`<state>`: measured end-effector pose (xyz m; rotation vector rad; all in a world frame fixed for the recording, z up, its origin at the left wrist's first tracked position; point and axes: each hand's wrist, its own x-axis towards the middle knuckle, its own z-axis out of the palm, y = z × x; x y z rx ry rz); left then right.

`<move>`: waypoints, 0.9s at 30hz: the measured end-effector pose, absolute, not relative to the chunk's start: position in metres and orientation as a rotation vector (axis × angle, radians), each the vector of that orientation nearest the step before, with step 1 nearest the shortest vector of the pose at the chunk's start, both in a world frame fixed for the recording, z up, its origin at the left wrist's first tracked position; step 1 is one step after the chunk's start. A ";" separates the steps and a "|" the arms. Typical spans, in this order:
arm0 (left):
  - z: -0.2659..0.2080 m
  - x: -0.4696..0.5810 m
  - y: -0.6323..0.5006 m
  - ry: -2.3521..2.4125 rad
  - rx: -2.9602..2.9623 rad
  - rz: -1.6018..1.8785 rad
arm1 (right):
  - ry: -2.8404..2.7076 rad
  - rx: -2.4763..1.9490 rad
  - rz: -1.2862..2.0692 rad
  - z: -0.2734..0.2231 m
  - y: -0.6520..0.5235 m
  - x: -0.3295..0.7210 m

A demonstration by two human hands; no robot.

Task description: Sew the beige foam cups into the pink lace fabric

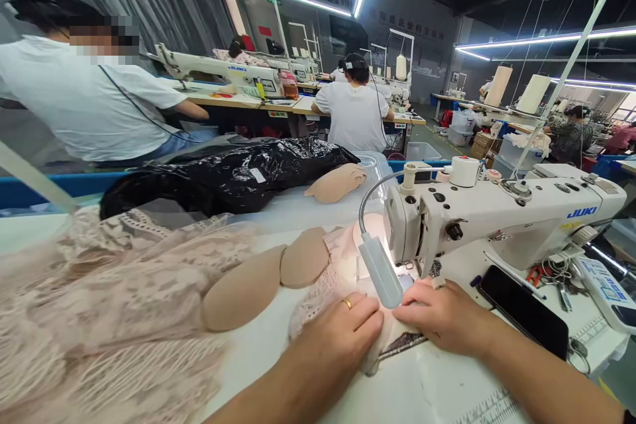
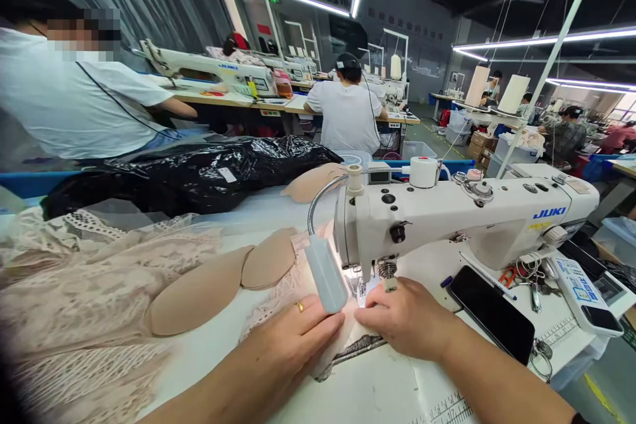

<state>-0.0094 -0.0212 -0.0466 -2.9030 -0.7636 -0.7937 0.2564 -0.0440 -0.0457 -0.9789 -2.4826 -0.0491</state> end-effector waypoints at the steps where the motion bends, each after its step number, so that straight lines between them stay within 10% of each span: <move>1: -0.046 -0.009 -0.021 -0.778 -2.904 -0.790 | -2.488 -0.970 -0.081 -0.044 -0.044 0.256; 27: -0.027 0.003 0.026 -0.329 -3.037 -1.037 | -2.504 -1.204 -0.124 -0.048 -0.043 0.249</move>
